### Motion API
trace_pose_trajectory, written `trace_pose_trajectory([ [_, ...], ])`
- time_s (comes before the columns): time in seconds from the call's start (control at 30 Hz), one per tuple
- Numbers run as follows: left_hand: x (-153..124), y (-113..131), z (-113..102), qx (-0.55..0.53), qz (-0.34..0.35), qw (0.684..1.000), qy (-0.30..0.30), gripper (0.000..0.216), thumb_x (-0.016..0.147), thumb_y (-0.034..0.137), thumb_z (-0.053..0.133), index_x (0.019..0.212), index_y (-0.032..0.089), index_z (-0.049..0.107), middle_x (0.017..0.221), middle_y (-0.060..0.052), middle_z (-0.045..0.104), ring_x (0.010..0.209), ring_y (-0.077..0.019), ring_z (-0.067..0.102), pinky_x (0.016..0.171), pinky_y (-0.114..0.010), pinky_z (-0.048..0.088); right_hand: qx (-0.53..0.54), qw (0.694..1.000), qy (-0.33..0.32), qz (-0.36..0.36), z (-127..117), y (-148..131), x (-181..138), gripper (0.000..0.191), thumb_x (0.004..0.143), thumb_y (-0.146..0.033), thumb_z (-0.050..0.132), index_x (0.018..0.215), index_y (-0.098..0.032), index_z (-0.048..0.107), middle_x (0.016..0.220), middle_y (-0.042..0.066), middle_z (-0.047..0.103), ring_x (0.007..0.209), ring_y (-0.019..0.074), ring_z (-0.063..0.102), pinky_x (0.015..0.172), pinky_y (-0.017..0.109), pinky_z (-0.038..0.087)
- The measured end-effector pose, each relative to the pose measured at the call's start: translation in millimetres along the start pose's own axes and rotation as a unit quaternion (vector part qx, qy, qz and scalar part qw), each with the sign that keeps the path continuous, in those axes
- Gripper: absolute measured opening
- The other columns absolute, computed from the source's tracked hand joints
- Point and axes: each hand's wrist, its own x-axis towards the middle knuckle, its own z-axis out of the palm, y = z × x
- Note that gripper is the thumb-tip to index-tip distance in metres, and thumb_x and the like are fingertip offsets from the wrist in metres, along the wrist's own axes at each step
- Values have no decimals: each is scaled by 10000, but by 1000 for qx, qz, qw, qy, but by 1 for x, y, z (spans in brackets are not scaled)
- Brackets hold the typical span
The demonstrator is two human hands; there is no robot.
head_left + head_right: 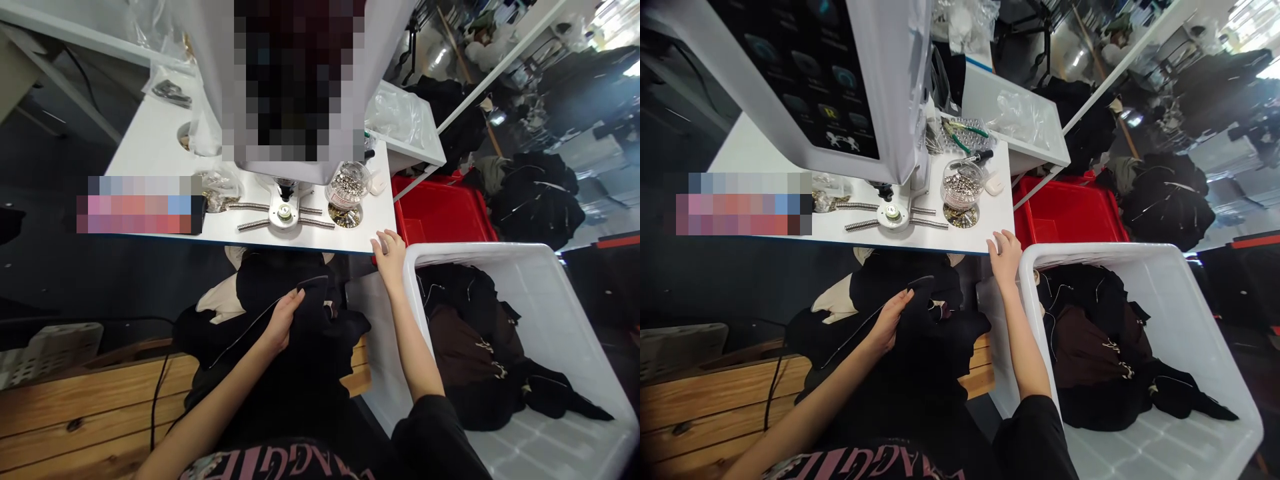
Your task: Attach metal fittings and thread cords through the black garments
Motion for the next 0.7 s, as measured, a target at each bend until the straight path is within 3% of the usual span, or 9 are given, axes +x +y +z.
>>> trace_pose_trajectory([
  [0.13,2,3,3,-24,-17,1000,4,247,678,292,752,797,129,610,589,26,589,470,-72,544,461,-157,454,67,997,-13,19,-6,-10,-4,162,817,-322,560,885,-195,635,1050,64,614,992,212,535,903,388,404],
  [0.33,2,3,5,-46,-23,998,23,184,685,234,741,766,124,617,567,28,582,465,-71,536,454,-155,443,66,998,-3,14,-4,-10,-2,263,805,-299,569,1032,-173,613,1023,75,631,951,214,547,890,380,408],
  [0.6,3,0,2,-39,-25,999,12,208,685,258,746,784,124,621,569,29,584,457,-71,534,458,-162,440,75,997,-5,14,-4,-6,-1,234,821,-295,565,1013,-178,630,985,62,646,947,211,550,888,383,411],
  [0.7,2,0,3,-41,-28,999,14,201,683,254,747,757,124,613,562,33,580,451,-65,531,455,-154,438,65,998,-9,10,-2,-4,2,302,803,-322,592,1070,-181,612,1019,71,620,969,218,545,900,397,401],
])
